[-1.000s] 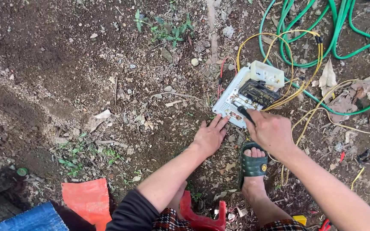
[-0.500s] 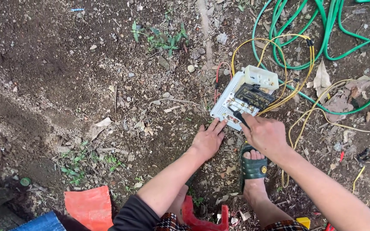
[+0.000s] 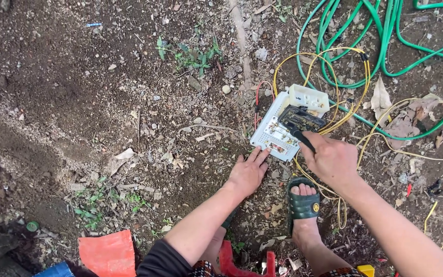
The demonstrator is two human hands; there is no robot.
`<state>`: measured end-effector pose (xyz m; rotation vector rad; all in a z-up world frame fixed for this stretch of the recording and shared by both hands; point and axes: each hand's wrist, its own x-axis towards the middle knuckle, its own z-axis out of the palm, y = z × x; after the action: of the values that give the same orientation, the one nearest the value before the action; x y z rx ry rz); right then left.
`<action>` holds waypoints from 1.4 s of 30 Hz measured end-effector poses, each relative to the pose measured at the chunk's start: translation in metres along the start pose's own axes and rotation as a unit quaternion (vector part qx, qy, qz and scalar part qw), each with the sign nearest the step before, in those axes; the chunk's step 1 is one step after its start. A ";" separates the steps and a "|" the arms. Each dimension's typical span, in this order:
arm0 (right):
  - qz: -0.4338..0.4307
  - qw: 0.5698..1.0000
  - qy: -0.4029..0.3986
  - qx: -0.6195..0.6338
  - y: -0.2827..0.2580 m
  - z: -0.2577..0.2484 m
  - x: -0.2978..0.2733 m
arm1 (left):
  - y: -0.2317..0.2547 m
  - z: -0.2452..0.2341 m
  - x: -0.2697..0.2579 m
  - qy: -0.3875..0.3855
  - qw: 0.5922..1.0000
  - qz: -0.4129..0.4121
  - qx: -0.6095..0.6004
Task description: Repairing or disassembling an electrical switch box using a screwdriver while sitting on the ground.
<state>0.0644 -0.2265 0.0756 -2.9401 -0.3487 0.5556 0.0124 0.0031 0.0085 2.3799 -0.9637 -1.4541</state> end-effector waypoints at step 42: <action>-0.072 0.988 0.132 -0.026 -0.013 0.022 -0.003 | 0.000 0.007 0.003 0.011 1.000 -0.003 -0.006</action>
<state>0.0510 -0.2132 0.0581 -2.9535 -0.5446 0.1387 0.0071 0.0030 0.0028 2.3882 -0.9411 -1.4281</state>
